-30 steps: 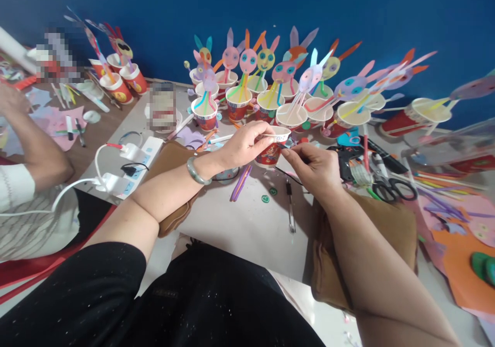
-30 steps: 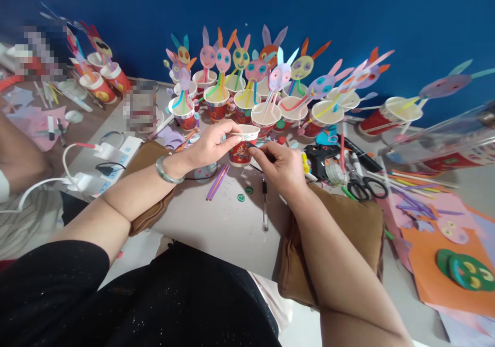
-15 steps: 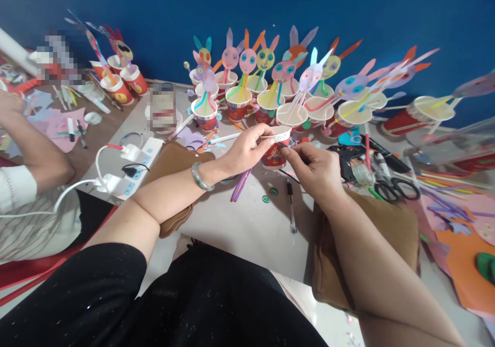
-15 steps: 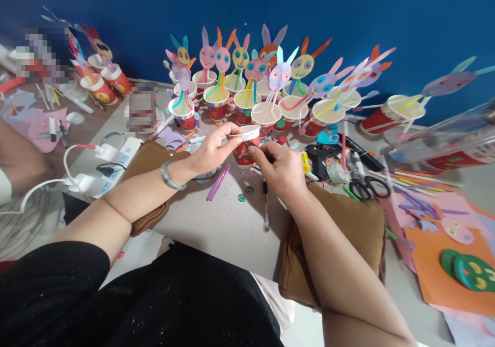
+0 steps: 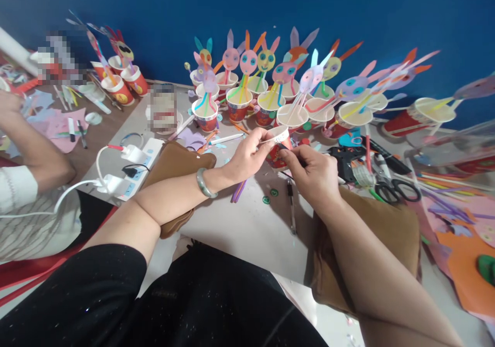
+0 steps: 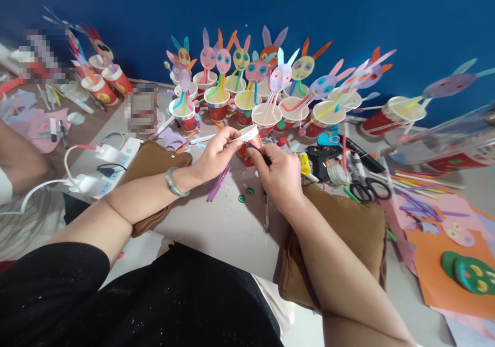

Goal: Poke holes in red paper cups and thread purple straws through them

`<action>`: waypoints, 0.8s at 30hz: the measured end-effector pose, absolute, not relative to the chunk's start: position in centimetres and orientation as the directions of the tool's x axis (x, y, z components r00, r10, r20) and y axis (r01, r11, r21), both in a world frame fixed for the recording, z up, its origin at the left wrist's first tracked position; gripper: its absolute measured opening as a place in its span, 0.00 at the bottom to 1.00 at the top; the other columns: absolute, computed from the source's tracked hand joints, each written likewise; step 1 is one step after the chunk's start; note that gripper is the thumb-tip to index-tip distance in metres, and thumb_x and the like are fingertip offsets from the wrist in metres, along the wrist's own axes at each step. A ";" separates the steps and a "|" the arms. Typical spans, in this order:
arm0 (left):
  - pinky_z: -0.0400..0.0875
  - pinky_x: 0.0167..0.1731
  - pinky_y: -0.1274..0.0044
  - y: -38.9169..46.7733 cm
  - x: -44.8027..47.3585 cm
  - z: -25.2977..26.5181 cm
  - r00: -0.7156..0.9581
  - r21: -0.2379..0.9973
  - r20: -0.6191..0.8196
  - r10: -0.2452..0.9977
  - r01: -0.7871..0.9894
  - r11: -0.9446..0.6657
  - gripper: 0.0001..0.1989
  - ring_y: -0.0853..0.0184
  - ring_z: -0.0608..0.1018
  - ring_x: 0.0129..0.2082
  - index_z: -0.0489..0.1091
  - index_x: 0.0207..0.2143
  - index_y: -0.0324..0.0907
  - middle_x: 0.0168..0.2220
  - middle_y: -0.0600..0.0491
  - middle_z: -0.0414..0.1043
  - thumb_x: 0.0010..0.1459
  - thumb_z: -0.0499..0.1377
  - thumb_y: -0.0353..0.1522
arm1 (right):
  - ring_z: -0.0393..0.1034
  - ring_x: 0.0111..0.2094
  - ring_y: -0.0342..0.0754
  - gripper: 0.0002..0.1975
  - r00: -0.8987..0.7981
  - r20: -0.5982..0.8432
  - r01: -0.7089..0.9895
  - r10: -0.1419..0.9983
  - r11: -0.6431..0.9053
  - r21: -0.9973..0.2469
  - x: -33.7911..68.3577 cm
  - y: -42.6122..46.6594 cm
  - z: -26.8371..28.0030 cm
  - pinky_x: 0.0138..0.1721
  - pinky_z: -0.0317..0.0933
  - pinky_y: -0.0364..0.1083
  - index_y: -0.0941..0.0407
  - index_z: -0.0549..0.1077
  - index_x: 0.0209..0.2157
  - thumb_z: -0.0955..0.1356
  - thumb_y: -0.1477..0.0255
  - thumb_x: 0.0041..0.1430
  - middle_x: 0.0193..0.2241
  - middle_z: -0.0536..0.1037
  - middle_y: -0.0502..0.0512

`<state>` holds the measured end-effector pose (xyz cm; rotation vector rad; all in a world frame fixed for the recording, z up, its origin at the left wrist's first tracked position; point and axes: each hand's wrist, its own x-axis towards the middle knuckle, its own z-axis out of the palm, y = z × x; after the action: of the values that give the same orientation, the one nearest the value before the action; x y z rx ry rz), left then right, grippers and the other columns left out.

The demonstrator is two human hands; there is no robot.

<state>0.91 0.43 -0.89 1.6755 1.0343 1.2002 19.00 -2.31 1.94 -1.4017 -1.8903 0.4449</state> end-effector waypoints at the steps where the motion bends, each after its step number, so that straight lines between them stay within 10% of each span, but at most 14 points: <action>1: 0.71 0.36 0.76 0.4 1.0 -1.0 0.208 0.932 0.290 0.934 0.160 -0.325 0.08 0.70 0.73 0.35 0.63 0.40 0.43 0.36 0.54 0.70 0.72 0.55 0.37 | 0.58 0.20 0.43 0.22 -0.139 0.346 0.675 0.928 0.344 -0.652 19.0 -2.3 1.9 0.26 0.52 0.46 0.54 0.71 0.24 0.67 0.54 0.67 0.16 0.67 0.49; 24: 0.70 0.33 0.72 -0.7 1.9 -2.3 0.165 0.956 0.263 0.950 0.086 -0.280 0.15 0.70 0.69 0.28 0.59 0.41 0.46 0.28 0.58 0.63 0.73 0.51 0.48 | 0.57 0.20 0.44 0.23 -0.128 0.362 0.718 0.923 0.338 -0.608 18.6 -2.7 1.5 0.26 0.49 0.46 0.53 0.71 0.26 0.66 0.52 0.67 0.16 0.66 0.49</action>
<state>1.88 -0.74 -2.28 1.5608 1.0281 1.2361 18.65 -2.66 1.50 -1.4395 -1.9041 0.3736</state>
